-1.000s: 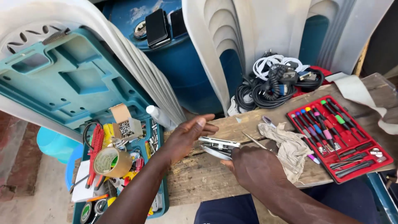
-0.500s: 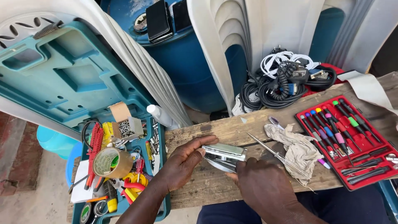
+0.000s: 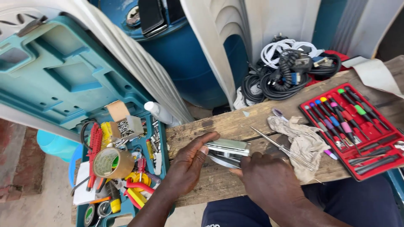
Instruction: Disassembling a computer hard drive using a screwdriver and prying tools
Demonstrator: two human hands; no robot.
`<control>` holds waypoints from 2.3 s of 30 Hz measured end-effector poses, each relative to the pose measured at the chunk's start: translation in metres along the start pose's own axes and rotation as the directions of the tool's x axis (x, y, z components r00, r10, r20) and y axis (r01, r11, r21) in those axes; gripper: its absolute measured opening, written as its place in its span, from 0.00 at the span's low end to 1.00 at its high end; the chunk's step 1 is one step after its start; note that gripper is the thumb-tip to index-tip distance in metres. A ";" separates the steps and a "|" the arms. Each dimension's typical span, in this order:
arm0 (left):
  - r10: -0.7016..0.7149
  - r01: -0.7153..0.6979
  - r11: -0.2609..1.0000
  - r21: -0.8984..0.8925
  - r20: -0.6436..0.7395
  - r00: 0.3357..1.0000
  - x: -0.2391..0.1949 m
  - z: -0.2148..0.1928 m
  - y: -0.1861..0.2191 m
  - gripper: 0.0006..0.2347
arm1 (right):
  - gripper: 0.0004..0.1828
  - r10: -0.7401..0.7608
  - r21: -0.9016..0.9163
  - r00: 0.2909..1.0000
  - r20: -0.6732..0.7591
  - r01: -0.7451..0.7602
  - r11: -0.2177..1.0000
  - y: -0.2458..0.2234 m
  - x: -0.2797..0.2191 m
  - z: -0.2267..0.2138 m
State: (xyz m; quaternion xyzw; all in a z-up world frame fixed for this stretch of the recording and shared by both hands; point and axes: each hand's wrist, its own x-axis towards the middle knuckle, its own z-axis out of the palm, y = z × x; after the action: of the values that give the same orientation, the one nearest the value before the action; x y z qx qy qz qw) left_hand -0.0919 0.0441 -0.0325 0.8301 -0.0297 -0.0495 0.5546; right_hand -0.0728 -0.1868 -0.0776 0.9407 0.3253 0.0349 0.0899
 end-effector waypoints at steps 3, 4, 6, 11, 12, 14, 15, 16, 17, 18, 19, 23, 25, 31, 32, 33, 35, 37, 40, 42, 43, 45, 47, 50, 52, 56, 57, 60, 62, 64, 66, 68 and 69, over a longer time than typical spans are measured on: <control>0.022 -0.023 0.999 -0.044 -0.035 0.999 -0.007 0.005 -0.001 0.21 | 0.29 -0.033 -0.018 0.998 -0.048 0.033 0.999 0.004 -0.004 0.001; 0.015 -0.017 0.999 -0.045 -0.046 0.999 -0.009 0.005 0.002 0.21 | 0.29 -0.045 -0.018 0.998 -0.048 0.045 0.999 0.006 -0.003 0.002; 0.081 -0.083 0.996 -0.034 -0.058 0.995 -0.009 0.004 0.008 0.22 | 0.32 -0.050 -0.060 0.997 -0.060 0.046 0.997 0.012 -0.001 0.002; 0.071 -0.074 0.995 -0.059 -0.053 0.996 -0.015 0.001 0.001 0.23 | 0.32 -0.089 0.010 0.994 0.064 0.089 0.996 0.020 0.003 -0.006; 0.046 -0.049 0.996 -0.069 -0.039 0.998 -0.017 0.000 0.001 0.24 | 0.34 -0.102 -0.004 0.993 0.067 0.103 0.995 0.020 0.002 -0.007; 0.072 -0.076 0.994 -0.076 -0.052 0.996 -0.020 0.000 -0.002 0.24 | 0.33 -0.091 0.016 0.993 0.073 0.090 0.996 0.018 0.000 -0.003; 0.096 -0.101 0.992 -0.077 -0.062 0.993 -0.021 0.000 -0.004 0.24 | 0.32 -0.078 0.042 0.994 0.078 0.075 0.996 0.018 -0.001 -0.002; 0.092 -0.098 0.992 -0.079 -0.068 0.993 -0.022 -0.001 -0.003 0.24 | 0.32 -0.084 0.041 0.993 0.080 0.081 0.996 0.018 -0.001 -0.001; 0.075 -0.079 0.995 -0.057 -0.067 0.995 -0.022 -0.001 -0.002 0.25 | 0.32 -0.084 0.042 0.995 0.053 0.082 0.996 0.019 -0.001 0.000; 0.061 -0.063 0.997 -0.036 -0.064 0.996 -0.022 -0.001 -0.002 0.25 | 0.32 -0.080 0.040 0.996 0.028 0.079 0.996 0.020 -0.003 0.001; 0.060 -0.063 0.997 -0.040 -0.066 0.996 -0.020 -0.001 -0.004 0.25 | 0.32 -0.083 0.037 0.996 0.030 0.082 0.996 0.022 0.000 -0.001; 0.079 -0.086 0.992 -0.090 -0.084 0.993 -0.019 0.001 -0.011 0.26 | 0.32 -0.095 -0.024 0.996 0.002 0.095 0.995 0.023 0.003 -0.006; 0.074 -0.085 0.989 -0.119 -0.087 0.993 -0.021 0.002 -0.011 0.26 | 0.33 -0.081 -0.037 0.995 -0.051 0.080 0.996 0.022 0.002 -0.007; 0.081 -0.098 0.974 -0.204 -0.093 0.992 -0.024 0.004 -0.012 0.27 | 0.32 -0.133 -0.039 0.989 -0.066 0.130 0.991 0.027 0.000 0.000; 0.080 -0.106 0.961 -0.255 -0.110 0.991 -0.026 0.006 -0.014 0.28 | 0.31 -0.129 -0.040 0.990 -0.051 0.127 0.991 0.027 0.000 -0.001; 0.079 -0.115 0.945 -0.306 -0.128 0.989 -0.027 0.009 -0.017 0.28 | 0.31 -0.125 -0.041 0.991 -0.036 0.124 0.991 0.027 -0.001 -0.002; 0.090 -0.139 0.915 -0.379 -0.144 0.985 -0.027 0.016 -0.021 0.30 | 0.32 -0.109 -0.034 0.994 -0.027 0.108 0.994 0.028 -0.001 -0.002; 0.094 -0.160 0.881 -0.446 -0.165 0.982 -0.031 0.020 -0.021 0.31 | 0.33 -0.098 -0.023 0.995 -0.020 0.098 0.995 0.029 -0.005 0.000; 0.031 -0.122 0.894 -0.432 -0.212 0.977 -0.036 0.022 -0.009 0.35 | 0.29 -0.093 0.048 0.996 -0.015 0.093 0.994 0.033 -0.022 0.016; -0.338 0.302 0.922 -0.242 -0.122 0.933 -0.044 0.019 0.009 0.39 | 0.26 -0.035 0.079 0.992 -0.118 0.045 0.996 0.031 -0.043 0.037; -0.337 0.301 0.922 -0.243 -0.122 0.933 -0.050 0.023 0.007 0.39 | 0.26 -0.036 0.077 0.992 -0.117 0.045 0.996 0.028 -0.057 0.053; -0.240 0.220 0.964 -0.151 -0.132 0.962 -0.062 0.032 0.001 0.37 | 0.20 0.033 0.051 0.990 -0.138 -0.026 0.998 0.021 -0.084 0.086; -0.303 0.293 0.949 -0.117 -0.081 0.949 -0.076 0.044 -0.016 0.35 | 0.23 0.045 0.070 0.996 -0.079 -0.040 0.997 0.016 -0.104 0.116; -0.310 0.306 0.946 -0.108 -0.022 0.951 -0.087 0.060 -0.034 0.33 | 0.31 0.068 0.107 0.996 -0.056 -0.062 0.992 0.012 -0.119 0.134; -0.263 0.258 0.957 -0.135 -0.018 0.965 -0.090 0.065 -0.036 0.33 | 0.31 0.074 0.136 0.993 -0.089 -0.062 0.989 0.011 -0.123 0.139; -0.243 0.241 0.969 -0.049 -0.040 0.969 -0.091 0.068 -0.036 0.33 | 0.32 0.063 0.121 0.995 -0.074 -0.053 0.991 0.013 -0.128 0.157; -0.211 0.210 0.978 -0.018 -0.054 0.976 -0.091 0.070 -0.039 0.32 | 0.31 0.047 0.106 0.990 -0.133 -0.033 0.994 0.014 -0.129 0.163; -0.195 0.196 0.981 0.002 -0.058 0.979 -0.092 0.072 -0.045 0.33 | 0.34 0.094 0.118 0.994 -0.060 -0.087 0.989 0.012 -0.133 0.169; -0.162 0.162 0.987 -0.010 -0.063 0.985 -0.093 0.073 -0.048 0.32 | 0.33 0.083 0.109 0.994 -0.069 -0.075 0.991 0.012 -0.132 0.167; -0.128 0.127 0.992 -0.020 -0.069 0.989 -0.093 0.072 -0.047 0.32 | 0.33 0.072 0.100 0.994 -0.078 -0.064 0.993 0.011 -0.129 0.161; -0.224 0.224 0.975 0.001 -0.047 0.973 -0.092 0.071 -0.042 0.32 | 0.31 0.085 0.108 0.995 -0.048 -0.079 0.991 0.009 -0.125 0.152; -0.226 0.227 0.974 0.009 -0.050 0.973 -0.092 0.071 -0.043 0.33 | 0.30 0.089 0.104 0.996 -0.023 -0.086 0.991 0.009 -0.125 0.151; -0.232 0.233 0.972 0.016 -0.053 0.971 -0.093 0.071 -0.043 0.33 | 0.30 0.092 0.102 0.996 0.004 -0.092 0.991 0.009 -0.126 0.151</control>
State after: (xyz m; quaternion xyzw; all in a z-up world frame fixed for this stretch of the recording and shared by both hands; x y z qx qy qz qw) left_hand -0.1925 0.0051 -0.0943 0.8351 0.0814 -0.0929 0.5361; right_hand -0.1476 -0.2936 -0.2246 0.9580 0.2831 0.0228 0.0397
